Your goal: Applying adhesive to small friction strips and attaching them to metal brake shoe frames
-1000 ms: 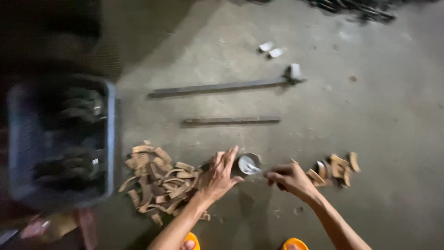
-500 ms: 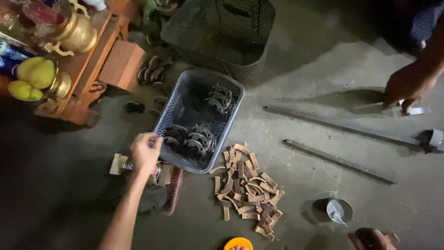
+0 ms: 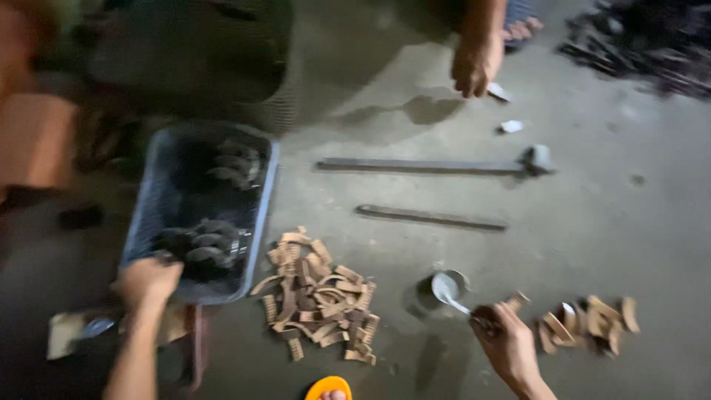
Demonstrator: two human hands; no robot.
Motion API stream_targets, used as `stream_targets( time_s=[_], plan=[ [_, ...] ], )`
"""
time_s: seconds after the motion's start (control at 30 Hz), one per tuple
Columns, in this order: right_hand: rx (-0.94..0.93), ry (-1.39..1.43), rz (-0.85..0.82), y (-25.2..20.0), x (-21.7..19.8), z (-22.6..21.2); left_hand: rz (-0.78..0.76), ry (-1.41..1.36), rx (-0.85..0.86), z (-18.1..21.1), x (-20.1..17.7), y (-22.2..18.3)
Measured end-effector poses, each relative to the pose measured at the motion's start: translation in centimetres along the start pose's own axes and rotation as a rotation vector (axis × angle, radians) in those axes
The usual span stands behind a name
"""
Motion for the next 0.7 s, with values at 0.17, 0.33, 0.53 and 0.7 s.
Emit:
stream_targets(
  time_s=[0.17,0.33,0.53,0.7],
  plan=[
    [-0.111,0.014,0.144,-0.8,-1.5,-0.8,-0.183,-1.074,-0.039,-8.0,4.6,2.6],
    [-0.255,0.003,0.266,-1.4,-3.1,-2.5,-0.331,-1.652,0.414,-6.1,5.6,-2.7],
    [-0.352,0.093,0.275,-1.5,-6.8,-7.6,-0.486,-1.792,0.192,17.1,-4.8,-24.3],
    [-0.073,0.533,0.072,-0.4,-9.8,-8.8,-0.442,-1.566,1.101,32.7,-13.7,-37.8]
  ],
)
Point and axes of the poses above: each hand's wrist, its own y-axis towards the middle knuckle, its own x-axis out of the palm, z = x × y, the point moved 10 cm from there along y, towards the middle knuckle, and after that the axes turned 9 degrees about y, right-handed, at the moved point
